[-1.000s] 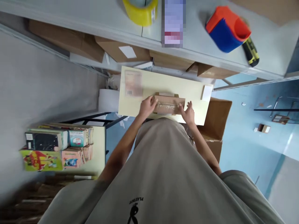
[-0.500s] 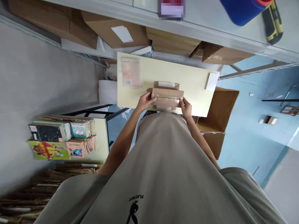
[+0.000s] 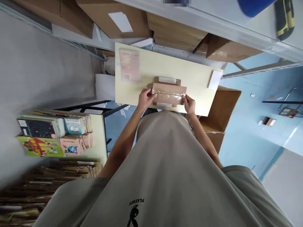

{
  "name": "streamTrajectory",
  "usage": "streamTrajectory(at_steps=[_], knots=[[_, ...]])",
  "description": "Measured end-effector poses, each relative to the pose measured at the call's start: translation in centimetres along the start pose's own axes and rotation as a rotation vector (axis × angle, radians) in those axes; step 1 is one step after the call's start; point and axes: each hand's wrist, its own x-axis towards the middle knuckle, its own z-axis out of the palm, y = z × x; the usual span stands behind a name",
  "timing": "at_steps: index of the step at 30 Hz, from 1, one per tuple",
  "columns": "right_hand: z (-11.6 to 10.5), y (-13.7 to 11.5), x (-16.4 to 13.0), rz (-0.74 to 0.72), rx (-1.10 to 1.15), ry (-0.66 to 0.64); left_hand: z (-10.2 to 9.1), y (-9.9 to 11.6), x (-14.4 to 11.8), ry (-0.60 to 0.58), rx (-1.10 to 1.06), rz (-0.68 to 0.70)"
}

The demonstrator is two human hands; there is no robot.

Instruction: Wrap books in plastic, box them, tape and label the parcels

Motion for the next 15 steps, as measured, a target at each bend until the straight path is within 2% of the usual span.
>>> streamTrajectory(at_steps=[5,8,11,15], knots=[[-3.0,-1.6,-1.6,-0.108,0.212,0.163,-2.3,3.7,-0.3,0.049,-0.013,0.187],[-4.0,-0.8,-1.5,-0.202,0.253,0.203,-2.7,4.7,0.3,0.08,-0.001,0.199],[-3.3,1.4,-0.5,-0.195,0.278,0.186,-1.2,3.6,0.7,0.051,-0.062,0.096],[-1.1,4.1,1.0,-0.02,0.238,0.085,1.2,0.5,0.4,-0.031,-0.119,-0.076]])
